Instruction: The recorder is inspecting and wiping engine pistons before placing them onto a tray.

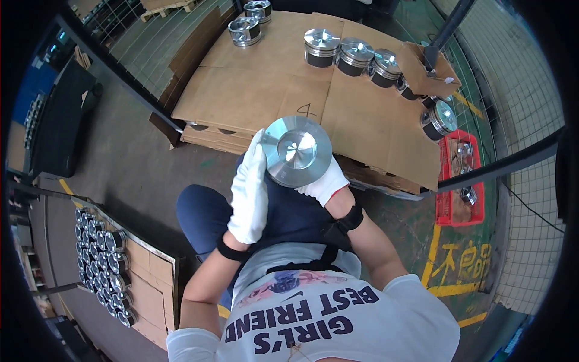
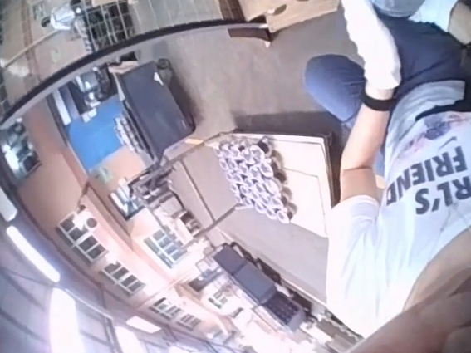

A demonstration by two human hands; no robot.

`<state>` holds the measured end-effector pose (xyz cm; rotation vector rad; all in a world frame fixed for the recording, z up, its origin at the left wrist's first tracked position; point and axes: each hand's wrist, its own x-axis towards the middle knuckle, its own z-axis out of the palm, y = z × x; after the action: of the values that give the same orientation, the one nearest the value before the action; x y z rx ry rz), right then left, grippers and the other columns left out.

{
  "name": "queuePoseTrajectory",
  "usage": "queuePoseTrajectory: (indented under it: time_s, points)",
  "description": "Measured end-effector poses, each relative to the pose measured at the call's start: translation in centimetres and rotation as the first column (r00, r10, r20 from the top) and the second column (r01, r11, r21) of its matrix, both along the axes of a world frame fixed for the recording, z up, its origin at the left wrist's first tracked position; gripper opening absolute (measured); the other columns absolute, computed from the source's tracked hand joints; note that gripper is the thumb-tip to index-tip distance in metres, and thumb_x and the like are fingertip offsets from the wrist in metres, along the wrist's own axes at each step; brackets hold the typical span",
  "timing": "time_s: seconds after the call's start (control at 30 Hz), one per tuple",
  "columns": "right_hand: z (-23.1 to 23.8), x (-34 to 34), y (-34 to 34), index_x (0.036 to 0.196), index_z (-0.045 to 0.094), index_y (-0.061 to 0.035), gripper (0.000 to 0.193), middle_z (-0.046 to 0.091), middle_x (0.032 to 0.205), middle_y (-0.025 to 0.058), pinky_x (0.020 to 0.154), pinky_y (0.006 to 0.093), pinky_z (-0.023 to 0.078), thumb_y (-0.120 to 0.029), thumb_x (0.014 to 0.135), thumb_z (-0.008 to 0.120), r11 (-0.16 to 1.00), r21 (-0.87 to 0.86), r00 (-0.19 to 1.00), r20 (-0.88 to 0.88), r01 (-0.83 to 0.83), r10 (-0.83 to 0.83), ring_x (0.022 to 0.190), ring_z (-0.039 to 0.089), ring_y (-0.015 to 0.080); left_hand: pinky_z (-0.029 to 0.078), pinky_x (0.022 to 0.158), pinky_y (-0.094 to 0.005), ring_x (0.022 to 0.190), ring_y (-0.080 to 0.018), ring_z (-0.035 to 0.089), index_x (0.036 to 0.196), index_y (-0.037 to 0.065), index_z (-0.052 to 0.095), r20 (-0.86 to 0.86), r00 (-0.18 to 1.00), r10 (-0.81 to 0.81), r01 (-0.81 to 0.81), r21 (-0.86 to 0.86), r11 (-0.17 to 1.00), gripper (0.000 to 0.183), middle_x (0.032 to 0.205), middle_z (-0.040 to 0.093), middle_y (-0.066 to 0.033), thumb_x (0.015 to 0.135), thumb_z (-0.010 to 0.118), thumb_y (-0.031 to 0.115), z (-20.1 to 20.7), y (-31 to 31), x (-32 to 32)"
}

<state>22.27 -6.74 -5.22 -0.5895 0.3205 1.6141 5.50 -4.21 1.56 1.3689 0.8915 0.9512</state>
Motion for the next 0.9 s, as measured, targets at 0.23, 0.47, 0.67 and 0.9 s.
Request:
queuePoseTrajectory:
  time_s: [0.23, 0.47, 0.67, 0.9]
  points:
    - [-3.2, -2.2, -0.7, 0.124, 0.061, -0.017, 0.034, 0.066, 0.128, 0.0034, 0.098, 0.0437, 0.053, -0.041, 0.104, 0.047, 0.992, 0.119, 0.983, 0.182, -0.043, 0.021, 0.117, 0.063, 0.0232, 0.036, 0.114, -0.0295, 0.138, -0.0164, 0.048, 0.15, -0.001, 0.047, -0.065, 0.997, 0.031, -0.022, 0.14, 0.99, 0.046, 0.152, 0.053, -0.0109, 0.112, 0.043, 0.023, -0.3, -0.8, 0.4]
    - [-7.2, -1.8, -0.6, 0.144, 0.043, -0.0133, 0.041, 0.053, 0.146, 0.0074, 0.112, 0.039, 0.043, -0.031, 0.107, 0.041, 0.949, 0.195, 0.71, 0.703, -0.249, 0.042, 0.131, 0.052, 0.024, 0.037, 0.114, -0.0304, 0.135, -0.018, 0.05, 0.149, 0.001, 0.048, 0.01, 1.0, 0.021, -0.022, 0.147, 0.989, 0.043, 0.149, 0.054, -0.0116, 0.11, 0.046, 0.018, -0.4, -1.0, 1.1]
    - [1.1, -0.2, 0.2, 0.114, 0.069, -0.0033, 0.042, 0.073, 0.114, 0.0121, 0.097, 0.0401, 0.055, -0.042, 0.1, 0.063, 0.957, 0.273, 0.991, 0.066, 0.094, -0.117, 0.106, 0.07, 0.0252, 0.039, 0.114, -0.0343, 0.136, -0.019, 0.05, 0.151, 0.003, 0.043, 0.179, 0.982, 0.064, -0.042, -0.128, 0.991, 0.052, 0.148, 0.054, -0.0095, 0.111, 0.041, 0.036, -1.6, -1.2, 0.5]
    - [2.7, 0.3, -0.3, 0.117, 0.069, -0.0035, 0.041, 0.073, 0.113, 0.0083, 0.094, 0.034, 0.055, -0.04, 0.101, 0.063, 0.956, 0.251, 0.886, 0.393, 0.155, -0.247, 0.103, 0.069, 0.019, 0.055, 0.097, -0.0515, 0.13, -0.0302, 0.056, 0.151, 0.006, 0.036, 0.547, 0.821, 0.166, 0.309, -0.669, 0.676, 0.068, 0.145, 0.052, -0.0156, 0.106, 0.04, 0.057, -1.8, -0.1, 0.2]
